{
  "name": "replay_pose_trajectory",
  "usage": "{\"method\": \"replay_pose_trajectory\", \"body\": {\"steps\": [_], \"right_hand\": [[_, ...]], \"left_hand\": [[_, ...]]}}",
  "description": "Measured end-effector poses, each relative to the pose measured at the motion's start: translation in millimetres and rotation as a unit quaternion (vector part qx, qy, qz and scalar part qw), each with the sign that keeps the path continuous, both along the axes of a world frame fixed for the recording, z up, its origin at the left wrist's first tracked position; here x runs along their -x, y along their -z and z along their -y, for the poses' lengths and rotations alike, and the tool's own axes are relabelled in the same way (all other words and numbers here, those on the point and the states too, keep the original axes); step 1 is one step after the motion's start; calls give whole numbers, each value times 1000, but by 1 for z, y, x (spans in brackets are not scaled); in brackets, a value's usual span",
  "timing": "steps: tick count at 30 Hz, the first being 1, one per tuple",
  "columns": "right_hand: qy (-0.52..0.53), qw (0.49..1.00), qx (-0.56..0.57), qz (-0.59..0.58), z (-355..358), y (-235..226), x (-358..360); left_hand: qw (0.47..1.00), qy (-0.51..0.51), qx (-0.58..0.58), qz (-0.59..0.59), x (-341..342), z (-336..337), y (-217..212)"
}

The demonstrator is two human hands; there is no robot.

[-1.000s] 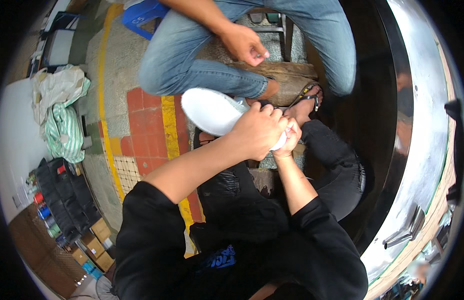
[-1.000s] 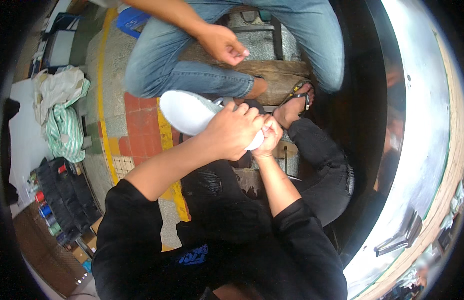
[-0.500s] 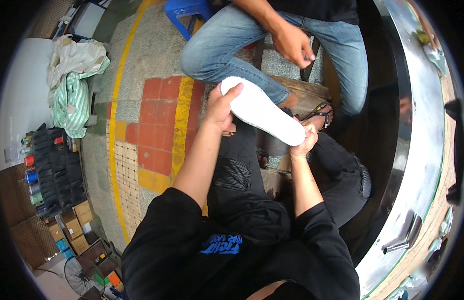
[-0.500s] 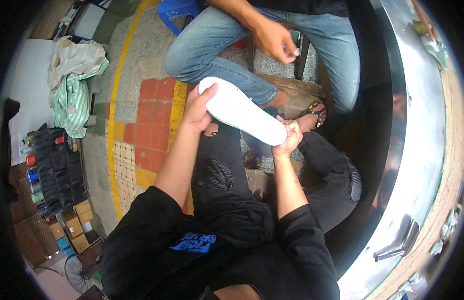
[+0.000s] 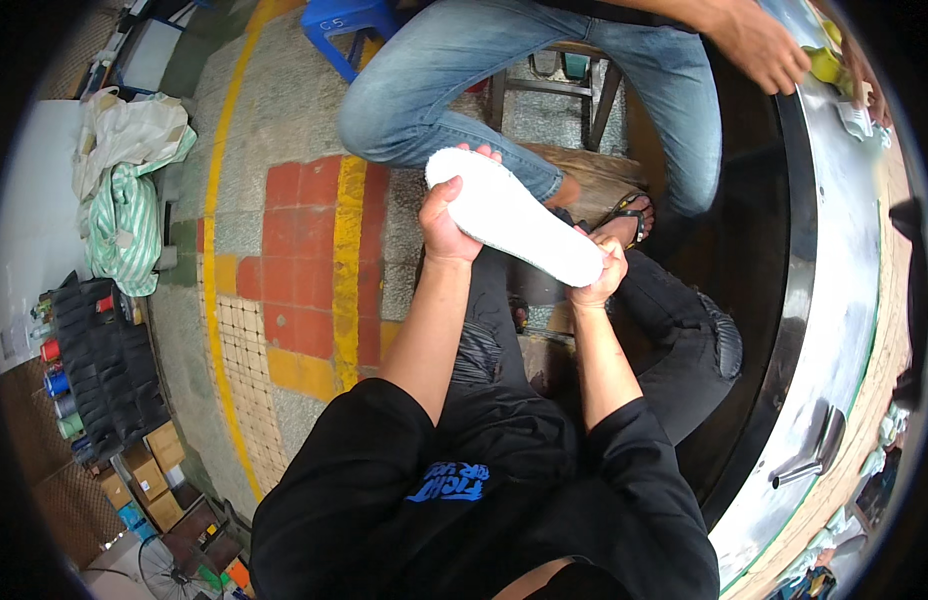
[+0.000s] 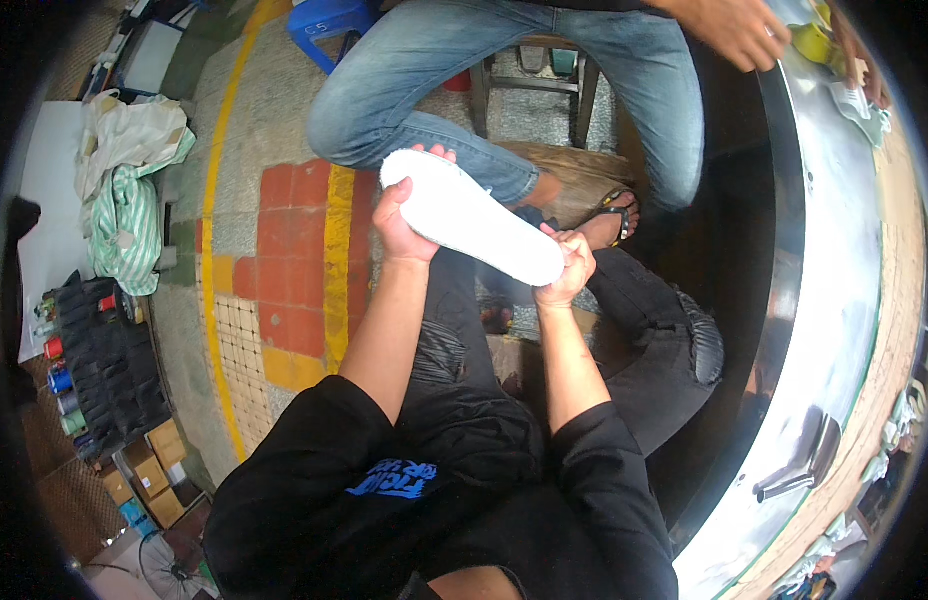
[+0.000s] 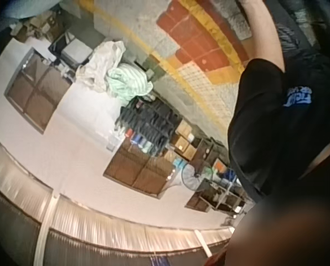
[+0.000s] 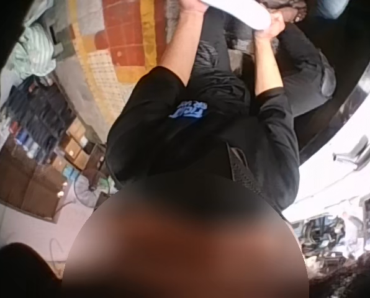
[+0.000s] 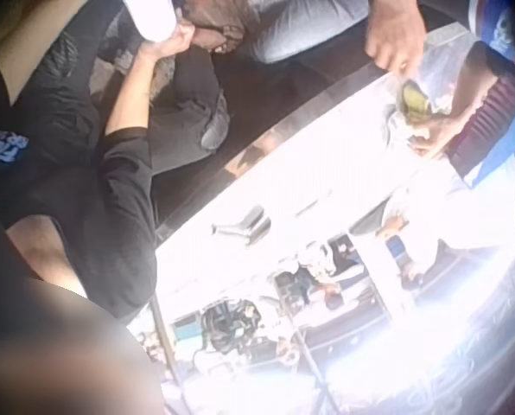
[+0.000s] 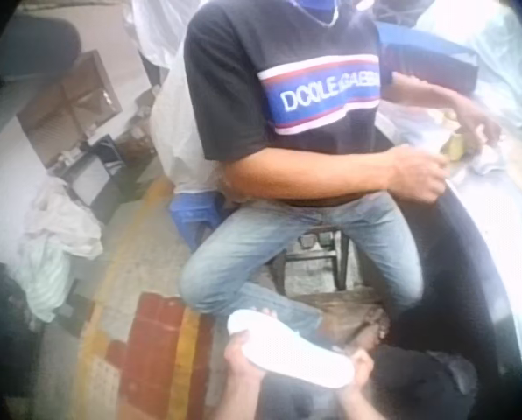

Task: The person repeatedly wipes the sole of a white shoe with a yellow sponge, then places it on a metal table. The action is repeated multiple times with the same shoe.

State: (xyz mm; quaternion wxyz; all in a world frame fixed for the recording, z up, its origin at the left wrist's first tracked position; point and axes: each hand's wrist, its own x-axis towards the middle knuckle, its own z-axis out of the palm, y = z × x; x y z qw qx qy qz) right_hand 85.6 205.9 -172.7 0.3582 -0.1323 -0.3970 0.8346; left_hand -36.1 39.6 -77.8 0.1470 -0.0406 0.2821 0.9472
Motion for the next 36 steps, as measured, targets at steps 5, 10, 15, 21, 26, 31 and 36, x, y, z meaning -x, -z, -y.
{"method": "replay_pose_trajectory", "body": {"steps": [5,10,15,21,26,31,36], "right_hand": [[47,957,-183,218,0,-16,-19],[-110,925,172,320,13,-47,-28],[-77,959,136,238,7,-112,-18],[-83,981,-155,83,-85,-279,-105],[282,852,-428,108,-91,-407,-209],[270,403,-675,556,-113,-384,-214],[287,401,-722,485,-138,-334,-226]], "left_hand": [[960,10,273,-61,22,22,-17],[832,66,520,-180,58,30,-39],[864,-30,476,-164,64,5,-87],[908,-154,166,-352,-9,-68,-178],[702,18,282,-654,-57,-203,-211],[650,175,305,-674,-109,-199,-178],[618,242,437,-607,-94,-88,-98]]}}
